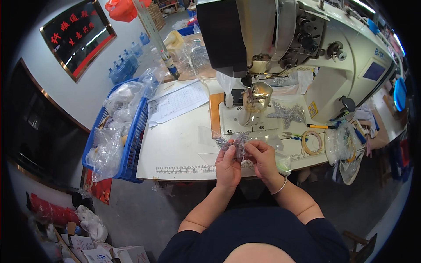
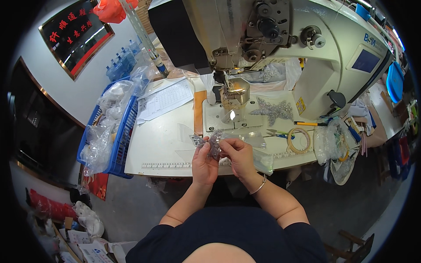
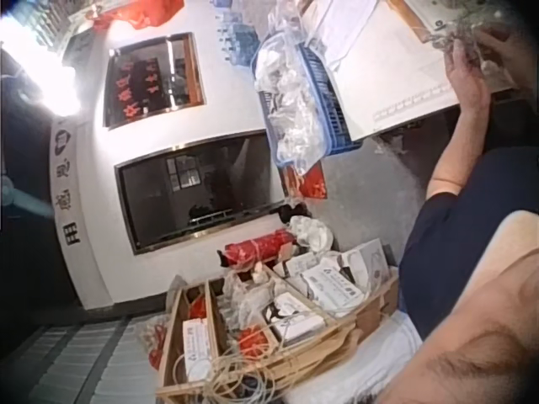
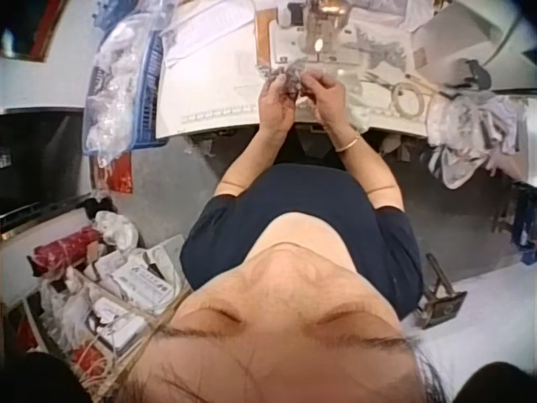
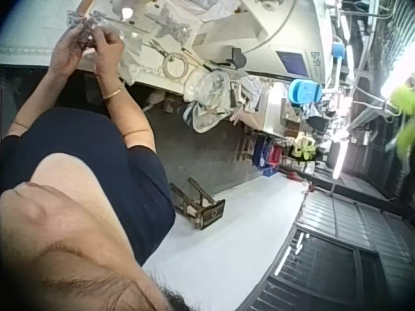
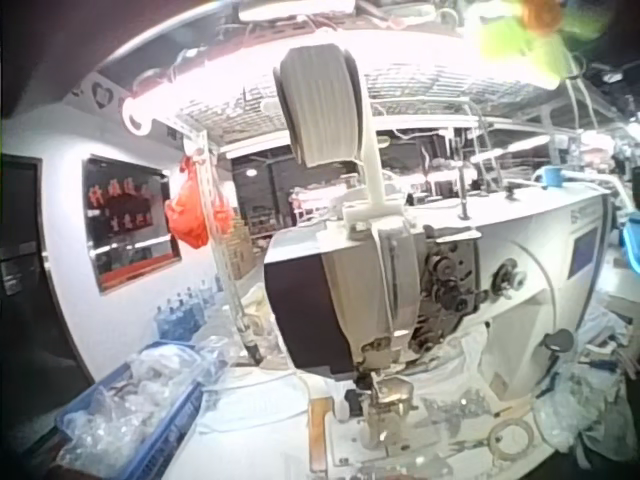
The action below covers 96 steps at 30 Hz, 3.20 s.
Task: The person sews a silver star-shaped decoration onto a clear plastic sheet using a sewing machine. They repeatedly adjust the plastic sheet, align the star under the needle, and operate the machine to stitch the item. The person also uses scissors to trim threads and a yellow tool to assist with the plastic material.
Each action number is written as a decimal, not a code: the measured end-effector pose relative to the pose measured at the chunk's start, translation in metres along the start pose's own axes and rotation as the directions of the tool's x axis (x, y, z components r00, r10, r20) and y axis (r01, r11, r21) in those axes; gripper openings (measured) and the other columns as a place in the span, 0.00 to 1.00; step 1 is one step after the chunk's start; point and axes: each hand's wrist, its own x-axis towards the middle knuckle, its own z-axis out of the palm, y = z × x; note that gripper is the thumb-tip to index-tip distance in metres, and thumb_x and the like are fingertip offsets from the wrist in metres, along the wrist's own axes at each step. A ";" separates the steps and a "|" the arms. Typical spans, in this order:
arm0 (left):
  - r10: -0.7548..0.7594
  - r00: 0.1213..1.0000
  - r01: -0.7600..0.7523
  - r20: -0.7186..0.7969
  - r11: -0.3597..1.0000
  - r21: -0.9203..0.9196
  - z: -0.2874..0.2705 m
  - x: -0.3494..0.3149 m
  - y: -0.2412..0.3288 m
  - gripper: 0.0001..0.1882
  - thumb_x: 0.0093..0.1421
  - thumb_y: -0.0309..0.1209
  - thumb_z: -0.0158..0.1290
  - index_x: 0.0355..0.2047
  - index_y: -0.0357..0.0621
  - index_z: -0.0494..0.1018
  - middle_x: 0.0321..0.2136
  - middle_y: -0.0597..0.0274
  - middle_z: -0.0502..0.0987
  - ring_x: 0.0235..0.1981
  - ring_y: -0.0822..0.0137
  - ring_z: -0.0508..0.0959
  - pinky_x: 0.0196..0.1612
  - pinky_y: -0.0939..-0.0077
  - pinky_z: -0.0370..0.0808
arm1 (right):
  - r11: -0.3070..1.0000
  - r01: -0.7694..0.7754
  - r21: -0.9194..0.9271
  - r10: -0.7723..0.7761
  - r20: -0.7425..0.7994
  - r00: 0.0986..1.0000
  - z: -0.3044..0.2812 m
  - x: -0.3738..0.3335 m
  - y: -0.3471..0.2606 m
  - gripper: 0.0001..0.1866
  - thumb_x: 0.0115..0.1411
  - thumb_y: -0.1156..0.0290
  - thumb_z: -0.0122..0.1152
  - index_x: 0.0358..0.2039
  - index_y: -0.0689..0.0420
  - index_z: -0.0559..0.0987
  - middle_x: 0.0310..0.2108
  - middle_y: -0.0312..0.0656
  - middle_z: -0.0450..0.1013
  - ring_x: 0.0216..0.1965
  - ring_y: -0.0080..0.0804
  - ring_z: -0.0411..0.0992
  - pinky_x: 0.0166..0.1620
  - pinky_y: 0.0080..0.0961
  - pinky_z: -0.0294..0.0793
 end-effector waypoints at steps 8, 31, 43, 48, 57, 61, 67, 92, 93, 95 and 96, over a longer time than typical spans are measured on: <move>0.038 0.999 -0.037 -0.022 0.998 0.053 0.001 0.003 -0.003 0.12 0.61 0.25 0.47 0.46 0.41 0.69 0.42 0.60 0.73 0.42 0.67 0.74 0.46 0.71 0.72 | 0.996 0.042 -0.078 -0.038 0.053 0.998 -0.003 0.002 -0.001 0.07 0.53 0.75 0.64 0.30 0.65 0.77 0.26 0.40 0.75 0.26 0.23 0.72 0.32 0.19 0.74; -0.058 0.997 0.060 -0.053 0.998 0.027 0.000 -0.004 0.004 0.16 0.61 0.30 0.47 0.49 0.40 0.65 0.44 0.58 0.71 0.46 0.65 0.72 0.49 0.67 0.70 | 0.998 0.021 -0.067 -0.022 -0.017 1.000 -0.001 0.003 0.003 0.06 0.52 0.76 0.65 0.27 0.64 0.76 0.24 0.38 0.74 0.23 0.20 0.71 0.29 0.16 0.72; 0.135 0.986 -0.125 -0.096 0.986 0.110 0.000 0.003 -0.002 0.13 0.61 0.21 0.46 0.47 0.36 0.68 0.44 0.57 0.73 0.45 0.69 0.73 0.49 0.75 0.72 | 0.984 0.065 -0.163 -0.072 -0.036 0.997 0.005 -0.003 0.000 0.08 0.51 0.75 0.66 0.28 0.61 0.74 0.20 0.35 0.72 0.19 0.17 0.67 0.22 0.13 0.68; 0.153 0.983 -0.140 -0.103 0.982 0.124 0.002 0.005 -0.003 0.12 0.62 0.22 0.46 0.46 0.38 0.68 0.46 0.57 0.73 0.45 0.69 0.73 0.49 0.75 0.72 | 0.987 0.087 -0.134 -0.093 -0.043 0.995 0.010 -0.007 0.000 0.08 0.52 0.75 0.66 0.28 0.61 0.73 0.20 0.35 0.71 0.19 0.17 0.67 0.22 0.14 0.68; -0.083 0.985 0.083 -0.149 0.997 -0.001 0.006 0.001 0.012 0.13 0.61 0.27 0.48 0.47 0.42 0.66 0.44 0.60 0.72 0.44 0.69 0.73 0.50 0.72 0.70 | 0.949 0.165 -0.267 -0.182 -0.040 0.982 0.001 -0.001 0.011 0.08 0.52 0.76 0.65 0.27 0.61 0.73 0.21 0.36 0.73 0.20 0.17 0.68 0.24 0.13 0.68; -0.130 0.982 0.124 -0.135 0.991 -0.055 0.007 -0.003 0.017 0.13 0.61 0.27 0.48 0.46 0.42 0.66 0.43 0.61 0.72 0.44 0.69 0.73 0.49 0.72 0.70 | 0.915 0.206 -0.347 -0.224 -0.013 0.975 0.000 -0.001 0.010 0.08 0.52 0.76 0.65 0.27 0.60 0.73 0.22 0.35 0.73 0.21 0.15 0.68 0.26 0.12 0.67; 0.041 0.993 -0.033 -0.110 0.997 0.075 0.004 -0.002 0.008 0.13 0.61 0.26 0.47 0.47 0.41 0.67 0.43 0.59 0.73 0.43 0.68 0.73 0.49 0.72 0.71 | 0.942 0.154 -0.299 -0.156 0.020 0.988 -0.005 0.001 0.009 0.08 0.51 0.77 0.66 0.30 0.61 0.74 0.23 0.34 0.73 0.24 0.15 0.68 0.30 0.13 0.68; -0.342 0.885 0.256 0.316 0.925 0.282 0.017 0.032 0.024 0.25 0.60 0.23 0.45 0.58 0.37 0.55 0.54 0.51 0.64 0.53 0.56 0.68 0.57 0.59 0.66 | 0.970 -0.210 -0.118 0.226 0.143 0.964 -0.012 0.019 -0.079 0.06 0.48 0.77 0.66 0.26 0.63 0.77 0.22 0.39 0.74 0.21 0.22 0.70 0.26 0.17 0.70; -0.382 0.866 0.309 0.323 0.917 0.254 0.021 0.040 0.023 0.24 0.62 0.27 0.44 0.58 0.39 0.56 0.53 0.52 0.65 0.53 0.56 0.68 0.56 0.60 0.66 | 0.962 -0.203 -0.181 0.228 0.126 0.965 -0.008 0.021 -0.085 0.06 0.48 0.77 0.66 0.26 0.64 0.77 0.22 0.39 0.73 0.20 0.22 0.70 0.26 0.17 0.70; -0.377 0.844 0.301 0.382 0.922 0.243 0.031 0.049 0.021 0.23 0.63 0.28 0.42 0.58 0.39 0.55 0.53 0.53 0.65 0.52 0.58 0.69 0.56 0.62 0.67 | 0.966 -0.157 -0.206 0.187 0.139 0.972 -0.007 0.027 -0.095 0.06 0.47 0.77 0.66 0.25 0.64 0.77 0.22 0.39 0.73 0.20 0.22 0.70 0.26 0.17 0.70; -0.378 0.828 0.299 0.414 0.923 0.243 0.036 0.055 0.021 0.23 0.63 0.29 0.42 0.58 0.39 0.55 0.53 0.53 0.66 0.51 0.59 0.70 0.55 0.63 0.67 | 0.969 -0.129 -0.213 0.162 0.144 0.976 -0.008 0.030 -0.100 0.06 0.47 0.77 0.66 0.25 0.64 0.77 0.21 0.39 0.73 0.20 0.22 0.69 0.26 0.17 0.70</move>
